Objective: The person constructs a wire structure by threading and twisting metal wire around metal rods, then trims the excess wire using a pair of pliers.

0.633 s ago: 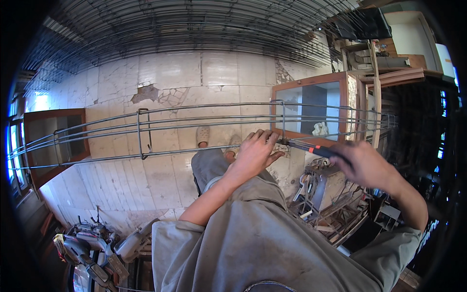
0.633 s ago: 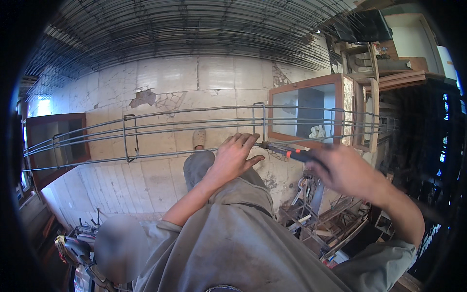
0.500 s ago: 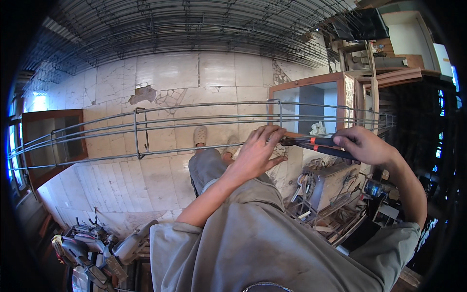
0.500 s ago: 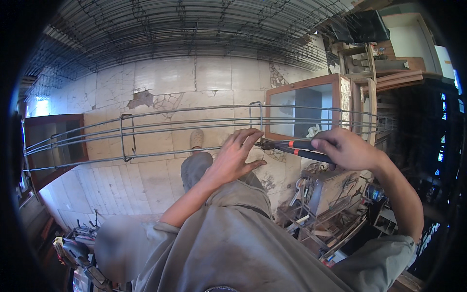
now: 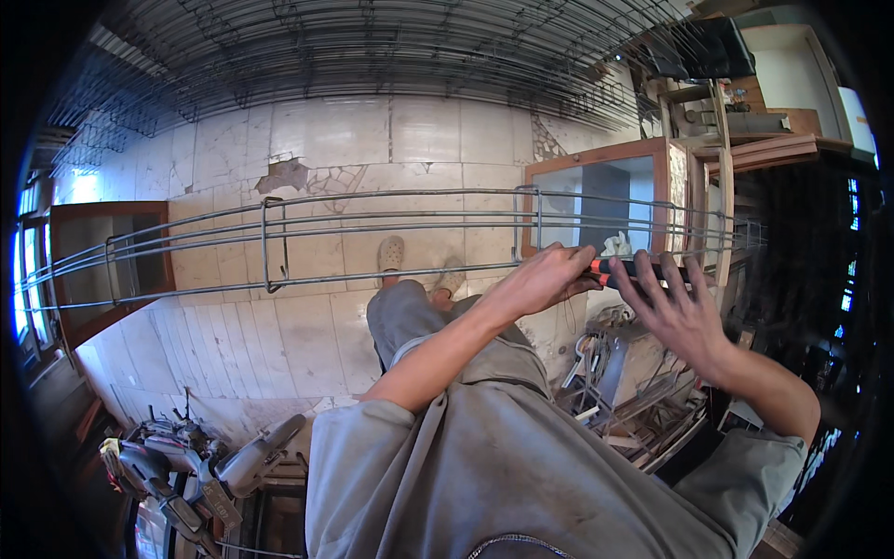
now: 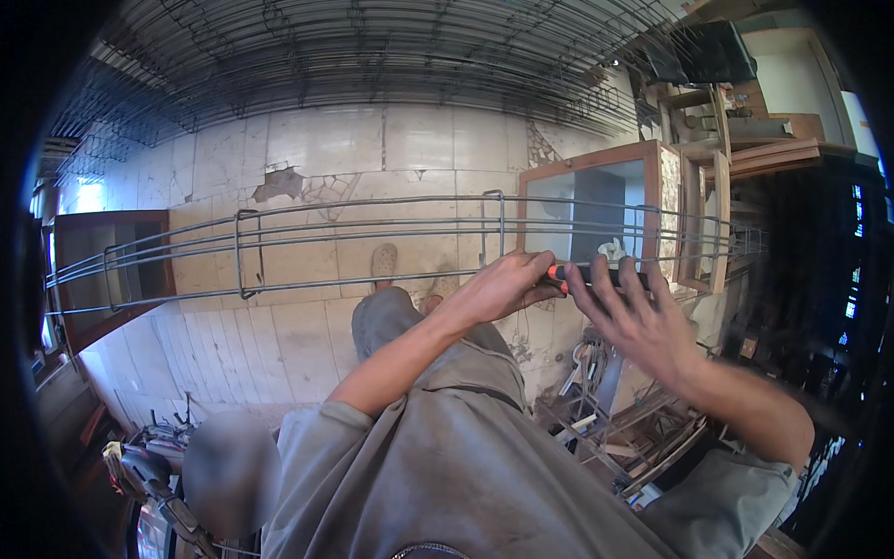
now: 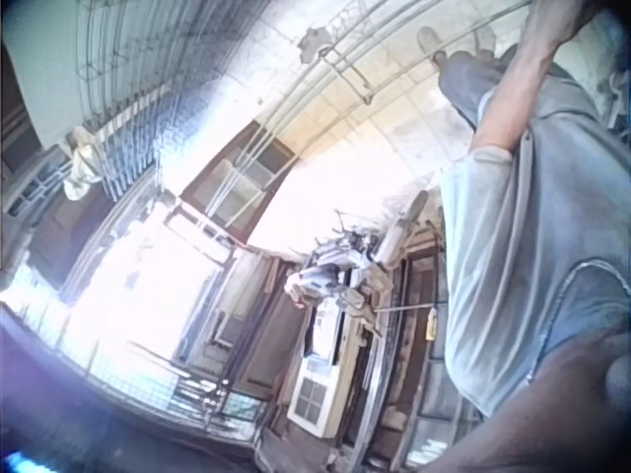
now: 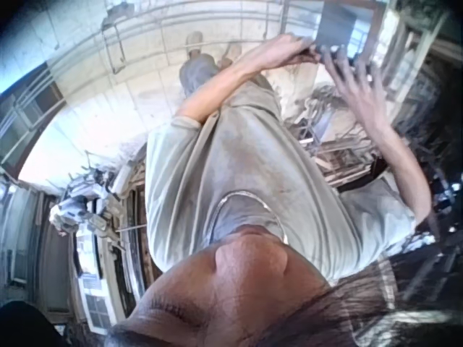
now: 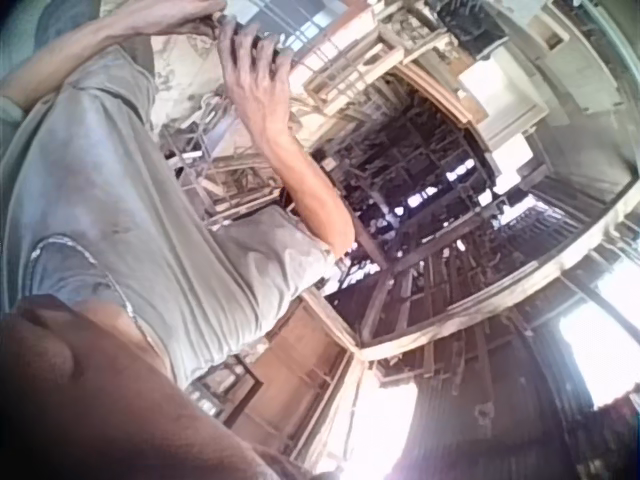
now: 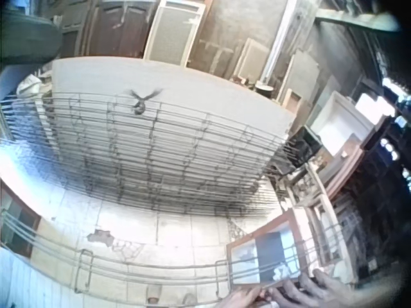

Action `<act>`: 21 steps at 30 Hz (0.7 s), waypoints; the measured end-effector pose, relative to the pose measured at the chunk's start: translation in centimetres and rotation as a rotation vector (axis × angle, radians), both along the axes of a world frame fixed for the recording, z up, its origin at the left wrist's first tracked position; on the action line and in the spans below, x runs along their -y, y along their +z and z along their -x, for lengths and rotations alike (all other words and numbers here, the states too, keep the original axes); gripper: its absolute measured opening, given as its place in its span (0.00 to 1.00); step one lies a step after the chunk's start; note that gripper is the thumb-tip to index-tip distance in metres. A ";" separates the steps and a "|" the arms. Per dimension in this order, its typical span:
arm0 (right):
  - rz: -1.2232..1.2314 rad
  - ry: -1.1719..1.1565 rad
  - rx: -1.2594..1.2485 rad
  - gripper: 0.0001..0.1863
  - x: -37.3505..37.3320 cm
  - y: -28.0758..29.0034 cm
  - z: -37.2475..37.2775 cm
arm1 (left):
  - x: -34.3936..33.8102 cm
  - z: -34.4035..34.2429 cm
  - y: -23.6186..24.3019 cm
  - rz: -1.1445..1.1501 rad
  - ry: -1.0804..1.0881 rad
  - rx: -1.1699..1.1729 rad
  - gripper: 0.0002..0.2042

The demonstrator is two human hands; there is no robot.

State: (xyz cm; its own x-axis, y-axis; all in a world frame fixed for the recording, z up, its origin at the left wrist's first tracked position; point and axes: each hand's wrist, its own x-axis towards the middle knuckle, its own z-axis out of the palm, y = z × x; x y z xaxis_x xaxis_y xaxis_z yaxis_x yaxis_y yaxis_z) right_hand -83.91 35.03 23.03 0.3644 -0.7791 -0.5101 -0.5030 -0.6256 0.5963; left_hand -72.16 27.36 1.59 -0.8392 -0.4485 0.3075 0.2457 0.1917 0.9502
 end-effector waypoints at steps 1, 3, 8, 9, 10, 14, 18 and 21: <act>0.019 0.068 0.026 0.34 -0.1 -1.1 1.8 | 0.0 0.0 0.0 0.027 0.018 0.024 0.15; -0.001 0.106 0.017 0.35 -0.5 -1.0 2.6 | -0.2 -0.1 0.1 0.071 0.021 0.051 0.18; -0.273 -0.669 0.375 0.31 1.5 0.6 1.7 | 1.7 -3.9 0.4 0.360 0.315 0.177 0.23; -0.337 -0.895 0.485 0.30 1.8 0.7 1.9 | 1.9 -4.8 0.7 0.393 0.365 0.273 0.24; -0.406 -1.018 0.598 0.29 2.1 0.5 2.7 | 1.5 -4.9 1.2 0.314 0.326 0.350 0.24; -0.518 -1.214 0.929 0.26 2.3 -1.2 5.5 | 0.7 -4.8 2.1 0.179 0.246 0.552 0.23; -0.546 -1.209 0.990 0.27 1.4 -3.3 7.2 | 0.5 -5.1 0.0 0.449 0.394 0.483 0.21; -0.567 -1.225 0.983 0.28 1.4 -4.0 7.7 | 0.4 -5.8 -0.7 0.363 0.284 0.610 0.20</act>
State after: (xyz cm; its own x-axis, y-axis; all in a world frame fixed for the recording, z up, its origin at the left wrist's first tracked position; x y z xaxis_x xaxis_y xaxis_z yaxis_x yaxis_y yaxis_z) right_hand -91.63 33.68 19.06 0.0511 -0.6354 -0.7705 -0.8457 0.3828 -0.3718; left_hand -66.38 26.97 0.86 -0.7751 -0.6319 -0.0042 -0.4076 0.4949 0.7674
